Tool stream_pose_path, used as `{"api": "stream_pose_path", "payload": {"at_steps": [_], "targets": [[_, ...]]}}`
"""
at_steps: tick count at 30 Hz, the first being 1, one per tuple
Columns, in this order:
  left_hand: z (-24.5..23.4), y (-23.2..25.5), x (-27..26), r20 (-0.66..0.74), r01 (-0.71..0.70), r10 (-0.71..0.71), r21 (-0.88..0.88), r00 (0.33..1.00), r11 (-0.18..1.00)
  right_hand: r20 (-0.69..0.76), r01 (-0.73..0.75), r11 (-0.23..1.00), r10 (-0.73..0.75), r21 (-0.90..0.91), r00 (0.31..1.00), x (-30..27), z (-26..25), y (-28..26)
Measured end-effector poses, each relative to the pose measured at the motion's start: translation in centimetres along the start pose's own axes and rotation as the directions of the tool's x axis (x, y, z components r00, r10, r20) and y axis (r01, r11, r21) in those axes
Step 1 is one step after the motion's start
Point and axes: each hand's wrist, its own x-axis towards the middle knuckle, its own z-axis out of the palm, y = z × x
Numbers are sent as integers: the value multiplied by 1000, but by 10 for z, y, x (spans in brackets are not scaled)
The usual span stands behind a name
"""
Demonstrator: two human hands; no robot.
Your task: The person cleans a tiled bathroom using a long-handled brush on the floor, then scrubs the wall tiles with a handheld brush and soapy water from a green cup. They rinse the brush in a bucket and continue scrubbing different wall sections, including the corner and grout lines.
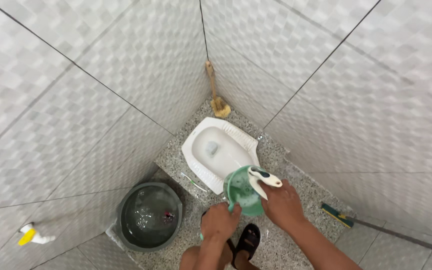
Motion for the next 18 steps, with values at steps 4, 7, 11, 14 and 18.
{"api": "stream_pose_path", "payload": {"at_steps": [4,7,11,14,18], "targets": [[-43,33,-16,-114,-82,84,15,990,996,-73,125,992,-125,-5,989,22,-34,-8],[-77,55,-16,-140,-129,131,21,982,991,-41,145,985,-149,-93,988,50,-49,-15],[-123,83,-8,-116,-172,178,65,977,983,3,132,979,-134,-157,991,93,-84,-22],[-167,100,0,-105,-168,170,31,980,985,28,101,992,-99,-77,995,121,-131,-30],[-233,120,1,-79,-185,182,-31,980,982,-1,29,991,-29,134,1000,135,-210,-33]]}}
